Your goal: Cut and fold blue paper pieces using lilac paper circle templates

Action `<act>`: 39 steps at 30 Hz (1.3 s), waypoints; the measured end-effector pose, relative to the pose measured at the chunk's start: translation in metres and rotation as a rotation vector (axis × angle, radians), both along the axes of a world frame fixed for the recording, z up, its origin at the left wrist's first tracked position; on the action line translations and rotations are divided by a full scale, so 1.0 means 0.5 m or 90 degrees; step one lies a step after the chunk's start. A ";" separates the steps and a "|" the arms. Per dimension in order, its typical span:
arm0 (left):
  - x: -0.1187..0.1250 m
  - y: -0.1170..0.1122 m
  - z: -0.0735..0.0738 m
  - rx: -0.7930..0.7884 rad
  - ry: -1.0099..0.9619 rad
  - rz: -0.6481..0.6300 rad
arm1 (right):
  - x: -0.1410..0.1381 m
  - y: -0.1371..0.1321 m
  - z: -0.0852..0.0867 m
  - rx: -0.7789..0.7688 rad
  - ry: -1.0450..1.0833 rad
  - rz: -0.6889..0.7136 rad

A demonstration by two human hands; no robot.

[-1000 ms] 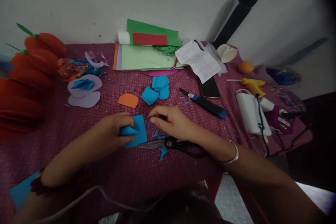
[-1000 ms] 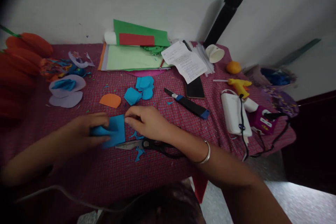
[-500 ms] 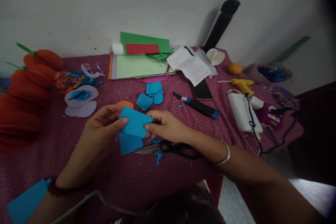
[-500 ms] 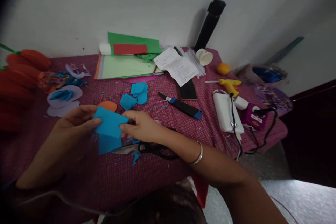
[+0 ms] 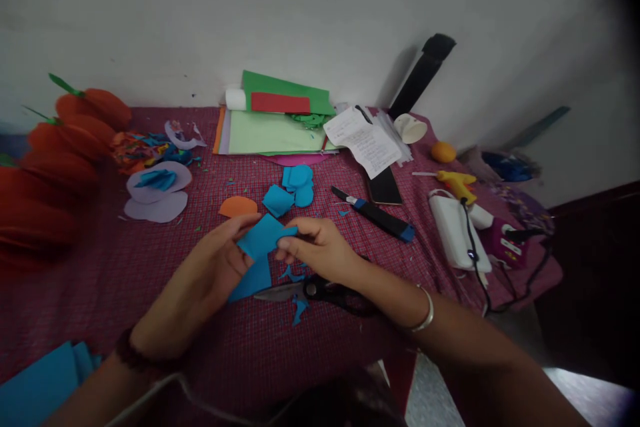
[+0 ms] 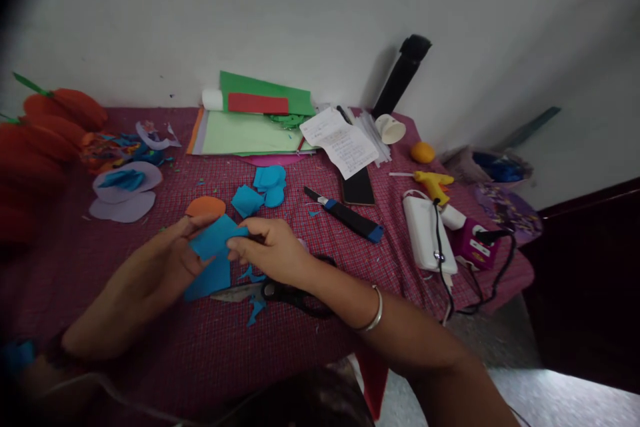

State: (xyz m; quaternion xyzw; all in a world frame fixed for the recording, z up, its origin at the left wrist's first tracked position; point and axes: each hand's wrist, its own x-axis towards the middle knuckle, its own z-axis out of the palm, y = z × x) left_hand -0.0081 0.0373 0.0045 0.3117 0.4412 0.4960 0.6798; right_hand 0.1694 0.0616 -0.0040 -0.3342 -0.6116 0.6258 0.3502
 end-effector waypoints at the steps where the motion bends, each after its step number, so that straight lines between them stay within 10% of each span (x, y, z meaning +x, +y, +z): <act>1: 0.002 -0.002 0.000 -0.011 -0.046 -0.003 | -0.001 0.000 -0.002 -0.007 0.001 -0.012; 27: 0.010 -0.008 0.000 -0.048 -0.016 0.097 | 0.005 0.006 0.002 -0.032 0.119 0.076; 39: 0.004 0.000 -0.016 -0.073 -0.120 -0.056 | 0.006 0.008 0.001 -0.029 0.152 0.137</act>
